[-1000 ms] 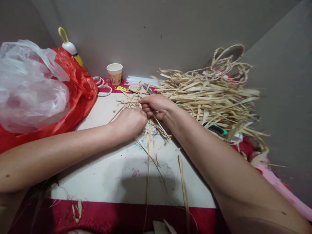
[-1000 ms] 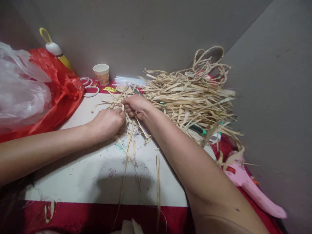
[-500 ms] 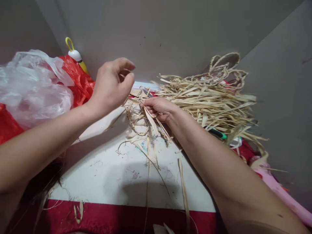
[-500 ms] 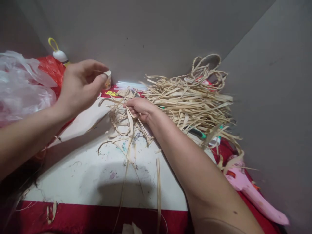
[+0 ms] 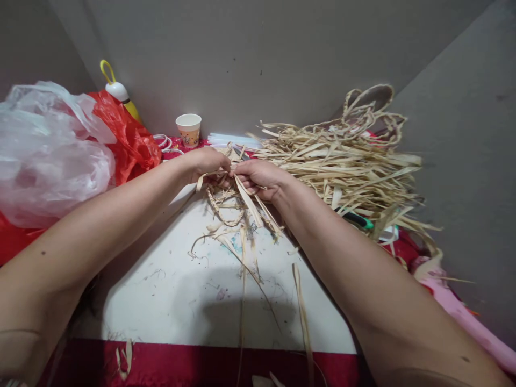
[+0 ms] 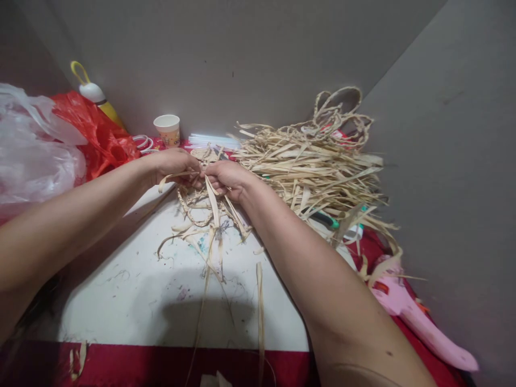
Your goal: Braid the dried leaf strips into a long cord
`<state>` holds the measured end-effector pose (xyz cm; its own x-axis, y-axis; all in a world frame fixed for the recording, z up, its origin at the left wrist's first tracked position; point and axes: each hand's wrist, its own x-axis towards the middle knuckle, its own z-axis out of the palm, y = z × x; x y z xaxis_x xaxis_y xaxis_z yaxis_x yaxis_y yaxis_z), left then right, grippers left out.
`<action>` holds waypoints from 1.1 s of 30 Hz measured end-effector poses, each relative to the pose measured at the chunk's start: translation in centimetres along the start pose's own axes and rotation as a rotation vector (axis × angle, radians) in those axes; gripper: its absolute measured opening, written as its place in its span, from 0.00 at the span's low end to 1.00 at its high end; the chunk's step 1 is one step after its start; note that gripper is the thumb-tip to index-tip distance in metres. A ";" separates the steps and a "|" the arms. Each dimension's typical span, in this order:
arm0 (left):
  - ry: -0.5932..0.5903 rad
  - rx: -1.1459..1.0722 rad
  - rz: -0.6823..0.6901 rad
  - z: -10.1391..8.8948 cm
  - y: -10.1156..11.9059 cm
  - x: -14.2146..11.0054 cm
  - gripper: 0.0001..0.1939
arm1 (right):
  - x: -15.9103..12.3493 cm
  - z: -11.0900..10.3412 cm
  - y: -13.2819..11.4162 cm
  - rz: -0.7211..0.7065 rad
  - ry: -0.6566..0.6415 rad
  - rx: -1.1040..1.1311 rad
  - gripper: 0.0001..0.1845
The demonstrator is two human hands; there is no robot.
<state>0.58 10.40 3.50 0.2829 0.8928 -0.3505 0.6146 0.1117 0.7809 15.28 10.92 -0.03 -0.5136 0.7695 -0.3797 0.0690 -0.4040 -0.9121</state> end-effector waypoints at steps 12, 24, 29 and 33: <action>0.060 0.258 0.133 -1.0 0.2 -0.4 0.07 | -0.6 0.1 -0.4 0.015 -0.028 0.032 0.10; 0.023 0.223 0.057 -0.4 -1.1 0.0 0.10 | -1.2 0.4 -0.2 -0.127 0.122 -0.454 0.08; -0.013 0.056 0.023 0.1 -0.9 -0.6 0.09 | -1.1 0.6 -0.4 -0.270 0.243 -0.844 0.08; 0.020 0.099 0.014 0.5 -1.1 -0.6 0.09 | -1.1 0.9 -0.4 -0.318 0.262 -1.032 0.07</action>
<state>0.09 9.53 2.60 0.2778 0.9029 -0.3281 0.6810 0.0558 0.7302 15.02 9.80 0.93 -0.4463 0.8947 -0.0150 0.7076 0.3426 -0.6180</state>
